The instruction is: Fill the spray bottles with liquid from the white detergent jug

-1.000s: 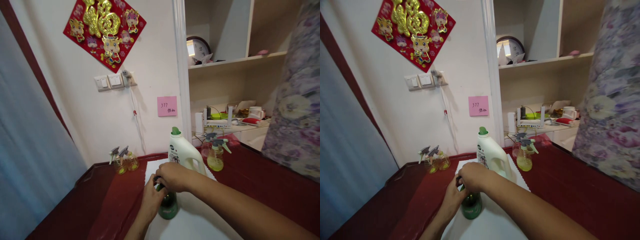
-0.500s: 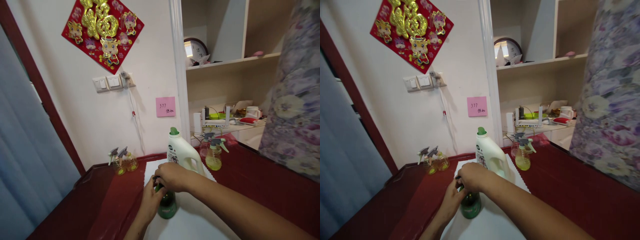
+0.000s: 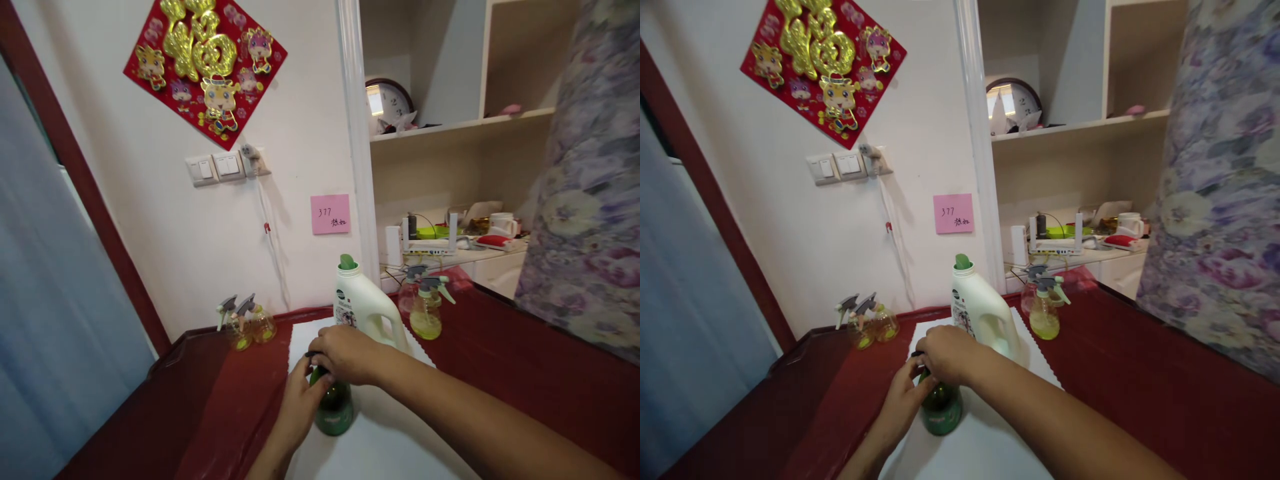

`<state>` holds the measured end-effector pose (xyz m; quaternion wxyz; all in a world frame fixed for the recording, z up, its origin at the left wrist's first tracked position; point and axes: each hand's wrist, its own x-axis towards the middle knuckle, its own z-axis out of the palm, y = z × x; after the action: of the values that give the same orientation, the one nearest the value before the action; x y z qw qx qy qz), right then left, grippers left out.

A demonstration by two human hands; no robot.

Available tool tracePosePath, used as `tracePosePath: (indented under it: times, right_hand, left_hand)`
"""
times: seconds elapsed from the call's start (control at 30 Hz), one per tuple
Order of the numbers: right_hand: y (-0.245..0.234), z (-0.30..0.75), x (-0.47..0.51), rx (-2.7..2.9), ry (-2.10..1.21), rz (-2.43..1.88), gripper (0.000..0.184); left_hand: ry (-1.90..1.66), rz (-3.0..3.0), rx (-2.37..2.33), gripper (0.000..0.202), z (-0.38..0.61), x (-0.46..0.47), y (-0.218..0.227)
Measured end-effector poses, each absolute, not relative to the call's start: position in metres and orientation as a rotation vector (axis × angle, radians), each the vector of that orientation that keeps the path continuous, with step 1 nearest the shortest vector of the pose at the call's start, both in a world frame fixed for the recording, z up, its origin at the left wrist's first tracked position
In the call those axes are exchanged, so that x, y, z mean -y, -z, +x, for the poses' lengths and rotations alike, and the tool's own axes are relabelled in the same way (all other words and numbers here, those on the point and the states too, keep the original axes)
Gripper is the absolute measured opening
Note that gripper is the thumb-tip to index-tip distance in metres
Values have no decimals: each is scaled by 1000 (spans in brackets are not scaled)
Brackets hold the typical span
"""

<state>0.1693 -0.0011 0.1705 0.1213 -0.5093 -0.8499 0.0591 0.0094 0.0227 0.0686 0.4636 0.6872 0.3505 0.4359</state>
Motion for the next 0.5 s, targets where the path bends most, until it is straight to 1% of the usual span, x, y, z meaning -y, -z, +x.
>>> tracePosePath:
  times: [0.1, 0.17, 0.2, 0.3, 0.37, 0.5]
  right_hand:
    - [-170, 171, 2, 2443, -239, -1475, 28]
    - [-170, 176, 7, 2392, -299, -1460, 33]
    - [-169, 179, 11, 2354, -330, -1450, 42]
    - [-153, 194, 26, 2186, -430, -1431, 78]
    - [-130, 202, 34, 2057, -516, -1446, 95]
    - [-68, 200, 34, 1838, -736, -1513, 130]
  left_hand:
    - [-1068, 1715, -863, 32, 11, -24, -66]
    - [-1058, 1714, -868, 40, 5, -23, -64]
    - [-1055, 1698, -889, 46, -1, -22, -62]
    - [-1056, 1618, -997, 67, -27, -16, -57]
    - [-1042, 1575, -1060, 69, -50, -7, -54]
    - [-925, 1528, -1150, 64, -89, 16, -47]
